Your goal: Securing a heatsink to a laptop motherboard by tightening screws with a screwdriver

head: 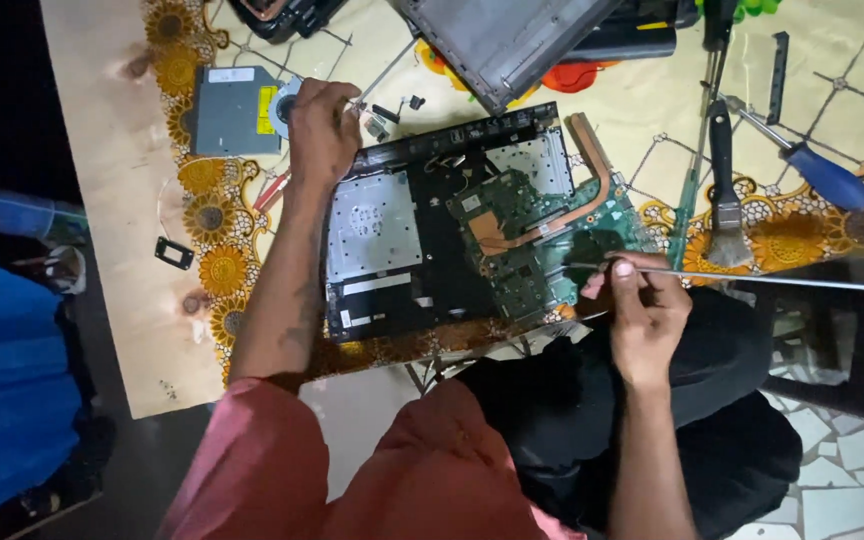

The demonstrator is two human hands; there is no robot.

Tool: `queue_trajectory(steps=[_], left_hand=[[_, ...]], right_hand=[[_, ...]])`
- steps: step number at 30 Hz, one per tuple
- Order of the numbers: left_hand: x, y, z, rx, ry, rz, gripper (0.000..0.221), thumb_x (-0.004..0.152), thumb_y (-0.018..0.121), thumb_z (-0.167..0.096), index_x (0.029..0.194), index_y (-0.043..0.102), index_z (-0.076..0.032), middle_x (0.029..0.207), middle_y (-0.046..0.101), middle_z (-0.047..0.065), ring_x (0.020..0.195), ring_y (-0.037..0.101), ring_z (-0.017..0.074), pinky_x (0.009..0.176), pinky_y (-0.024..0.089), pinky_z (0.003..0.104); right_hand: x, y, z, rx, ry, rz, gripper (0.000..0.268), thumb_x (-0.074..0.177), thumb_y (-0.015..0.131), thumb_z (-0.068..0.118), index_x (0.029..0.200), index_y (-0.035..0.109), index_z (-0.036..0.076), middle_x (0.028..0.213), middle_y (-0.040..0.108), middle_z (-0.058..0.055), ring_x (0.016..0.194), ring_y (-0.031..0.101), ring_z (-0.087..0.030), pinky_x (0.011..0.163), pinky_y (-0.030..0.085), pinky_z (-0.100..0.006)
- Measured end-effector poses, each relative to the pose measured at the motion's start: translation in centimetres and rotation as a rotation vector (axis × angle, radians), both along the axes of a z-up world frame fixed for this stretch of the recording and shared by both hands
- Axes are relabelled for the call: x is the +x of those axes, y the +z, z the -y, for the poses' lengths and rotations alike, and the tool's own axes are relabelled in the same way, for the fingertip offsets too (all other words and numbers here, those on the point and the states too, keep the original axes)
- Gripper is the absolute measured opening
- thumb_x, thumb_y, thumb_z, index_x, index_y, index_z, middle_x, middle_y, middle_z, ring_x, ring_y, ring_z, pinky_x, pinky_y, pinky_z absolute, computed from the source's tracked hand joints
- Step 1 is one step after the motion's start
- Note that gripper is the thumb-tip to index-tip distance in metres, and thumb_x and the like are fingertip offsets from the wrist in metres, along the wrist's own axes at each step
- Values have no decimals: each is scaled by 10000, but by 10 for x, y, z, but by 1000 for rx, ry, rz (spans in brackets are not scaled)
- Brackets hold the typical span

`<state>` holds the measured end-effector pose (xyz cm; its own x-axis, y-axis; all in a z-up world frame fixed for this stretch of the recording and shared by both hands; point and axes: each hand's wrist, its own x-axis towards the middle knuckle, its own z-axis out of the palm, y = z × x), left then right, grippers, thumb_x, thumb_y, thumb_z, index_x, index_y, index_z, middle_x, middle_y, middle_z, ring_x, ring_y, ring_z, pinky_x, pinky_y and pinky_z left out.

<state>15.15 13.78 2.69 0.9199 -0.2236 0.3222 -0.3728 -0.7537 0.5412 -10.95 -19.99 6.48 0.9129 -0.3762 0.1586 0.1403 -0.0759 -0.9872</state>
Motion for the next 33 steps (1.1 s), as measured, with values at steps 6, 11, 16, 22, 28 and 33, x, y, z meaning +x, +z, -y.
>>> queue_trajectory(steps=[6,11,16,22,28,33], left_hand=[[19,-10,0,202,-12,-40,241,855,664,69,1075,727,-8,1005,679,209,810,678,327,768,590,411],[18,-18,2,255,-22,33,150,878,539,45,859,657,-46,857,645,176,681,629,313,548,528,413],[20,-17,5,360,71,43,117,906,581,20,890,680,-40,892,686,190,627,658,304,514,578,386],[14,-10,5,375,11,133,96,931,554,-19,866,623,-37,852,621,171,584,611,317,440,491,403],[16,-11,6,393,34,48,48,936,592,-3,899,611,-25,930,636,167,722,642,358,521,537,466],[23,-20,-2,444,-5,78,164,779,606,104,846,634,-43,887,651,167,642,666,315,497,576,441]], right_hand=[[-2,-4,1,51,-29,-28,151,1070,560,135,1030,566,-11,820,637,-154,707,658,-212,645,583,-313],[-3,-5,3,41,-9,-6,164,1063,563,141,1039,587,-20,827,642,-153,709,664,-222,645,591,-333],[-2,-2,1,39,-6,-23,185,1057,576,165,1035,593,-18,839,648,-148,722,674,-218,643,600,-321],[-3,-7,1,44,-11,-34,154,1062,569,144,1051,584,-9,842,644,-156,726,685,-230,608,618,-338],[-2,-8,1,-3,-20,-13,165,1073,552,129,1041,580,-31,893,611,-157,744,677,-254,615,600,-348],[-1,-10,1,35,-9,-17,111,1076,540,88,1057,575,-16,883,613,-149,746,665,-237,679,620,-338]])
